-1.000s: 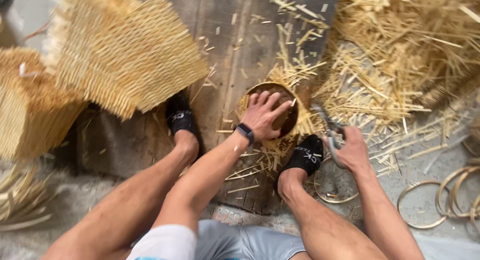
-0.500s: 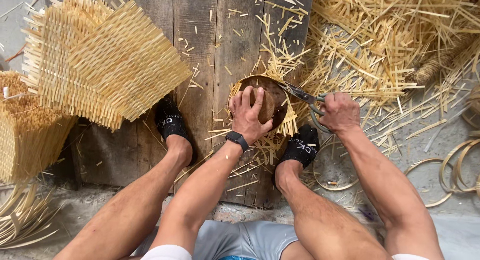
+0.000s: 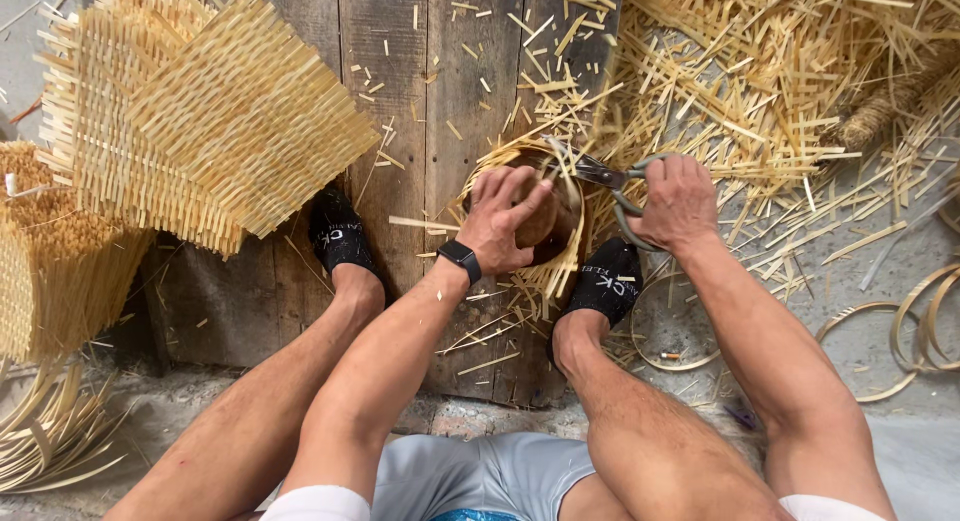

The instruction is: The person sits on the floor and works a woven bamboo sheet over a round wooden mold, pressing and folding the strips around the rim. They use scissors to trim the excess bamboo strips protruding past the rim, then lift the finished woven bowl off the mold and set it aside with other completed baskets.

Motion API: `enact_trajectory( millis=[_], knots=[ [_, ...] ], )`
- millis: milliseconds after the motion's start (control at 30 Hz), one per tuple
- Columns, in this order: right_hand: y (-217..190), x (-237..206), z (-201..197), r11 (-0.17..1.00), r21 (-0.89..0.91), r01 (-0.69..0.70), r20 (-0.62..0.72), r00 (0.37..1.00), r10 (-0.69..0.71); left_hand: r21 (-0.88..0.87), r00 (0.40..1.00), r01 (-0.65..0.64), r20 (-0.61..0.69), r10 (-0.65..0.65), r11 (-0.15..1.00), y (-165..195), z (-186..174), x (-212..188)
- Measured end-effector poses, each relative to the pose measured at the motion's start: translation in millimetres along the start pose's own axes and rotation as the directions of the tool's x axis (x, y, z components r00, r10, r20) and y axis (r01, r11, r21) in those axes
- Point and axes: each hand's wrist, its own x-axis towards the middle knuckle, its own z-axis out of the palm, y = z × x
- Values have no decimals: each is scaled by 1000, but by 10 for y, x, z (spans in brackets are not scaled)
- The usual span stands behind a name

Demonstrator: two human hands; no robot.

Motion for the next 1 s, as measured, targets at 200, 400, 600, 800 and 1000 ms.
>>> enact_trajectory(
  millis=[200, 400, 600, 800, 1000],
  knots=[
    [44, 1, 93, 998, -29, -51, 238, 970, 57, 63, 999, 40, 9, -41, 997, 59, -133, 43],
    [49, -85, -70, 994, 82, -66, -6, 998, 67, -56, 719, 674, -179, -672, 737, 484, 213, 60],
    [-65, -57, 97, 994, -73, -82, 93, 992, 88, 121, 934, 350, -120, -336, 929, 429, 223, 23],
    [20, -58, 140, 998, -27, -64, 178, 982, 68, -76, 805, 501, -325, -496, 862, 512, 284, 22],
    [-115, 75, 6, 995, -71, -72, 123, 989, 80, -5, 892, 391, -246, -380, 920, 352, 292, -34]
  ],
)
